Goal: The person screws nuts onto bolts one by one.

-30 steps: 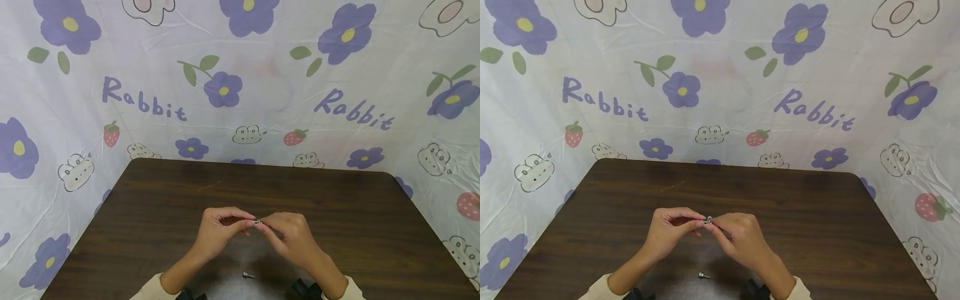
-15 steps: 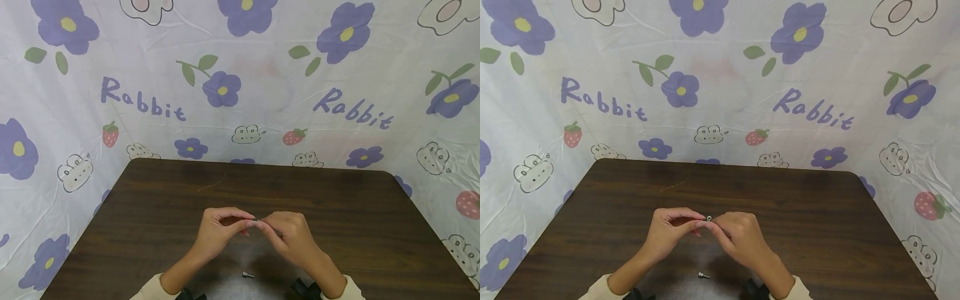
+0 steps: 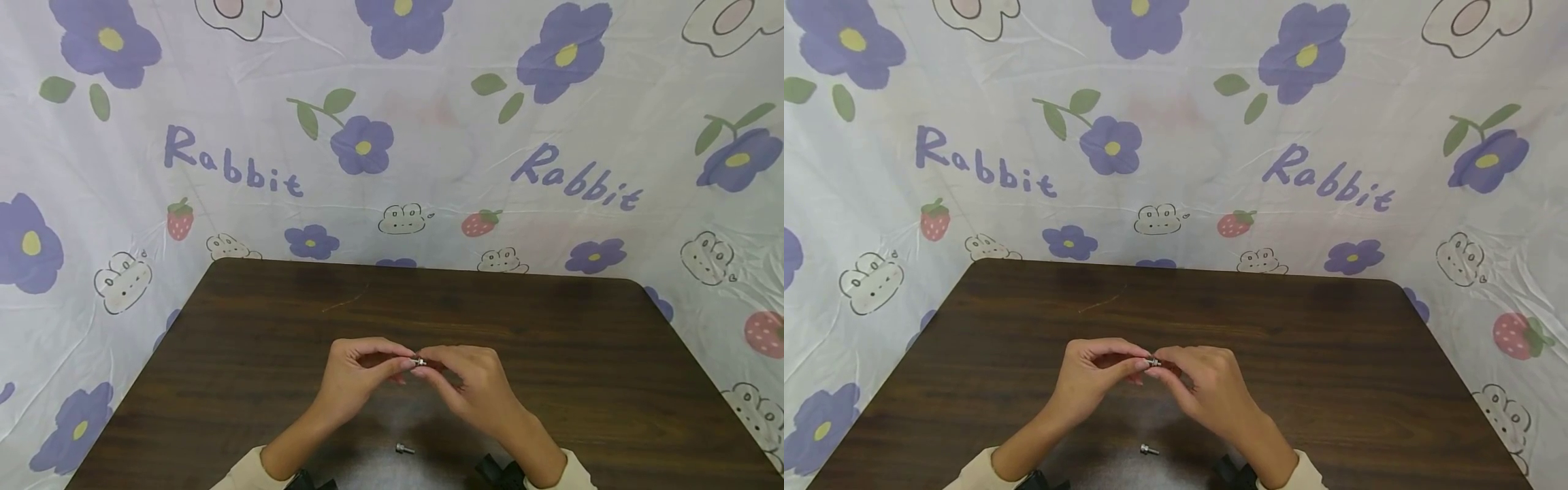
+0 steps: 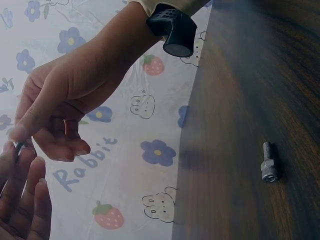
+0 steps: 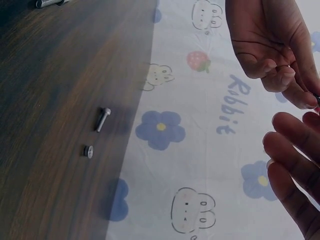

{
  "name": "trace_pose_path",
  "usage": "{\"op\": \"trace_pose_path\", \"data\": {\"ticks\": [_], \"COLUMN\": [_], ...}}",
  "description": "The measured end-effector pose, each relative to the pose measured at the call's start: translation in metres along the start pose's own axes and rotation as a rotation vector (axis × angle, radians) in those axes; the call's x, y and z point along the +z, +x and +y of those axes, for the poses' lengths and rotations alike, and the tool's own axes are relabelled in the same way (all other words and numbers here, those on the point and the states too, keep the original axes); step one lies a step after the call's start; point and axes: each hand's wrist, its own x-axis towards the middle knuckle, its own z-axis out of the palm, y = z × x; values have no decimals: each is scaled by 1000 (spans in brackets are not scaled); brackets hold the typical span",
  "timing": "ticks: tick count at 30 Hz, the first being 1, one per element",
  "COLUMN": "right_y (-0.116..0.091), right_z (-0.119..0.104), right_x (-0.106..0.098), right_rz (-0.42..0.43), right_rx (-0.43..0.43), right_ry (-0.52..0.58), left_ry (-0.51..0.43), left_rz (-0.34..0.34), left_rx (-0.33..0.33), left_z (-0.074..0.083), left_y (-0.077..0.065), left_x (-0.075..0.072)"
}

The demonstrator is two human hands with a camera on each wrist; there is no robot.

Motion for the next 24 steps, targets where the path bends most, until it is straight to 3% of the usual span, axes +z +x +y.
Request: {"op": "trace_pose_path", "data": {"ticks": [8,24], "right_y": [0,-2], "right_z": [2,0], "right_x": [1,1], "right_rz": [-8,0], "right_rx": [-23,15], "right_ry": [-10,-22], "left_ry": [3,3], "left_rz": [-5,-4], "left_rx": [0,-7], "left_z": [-1,0], "left_y": [1,0], "left_x": [0,1]}}
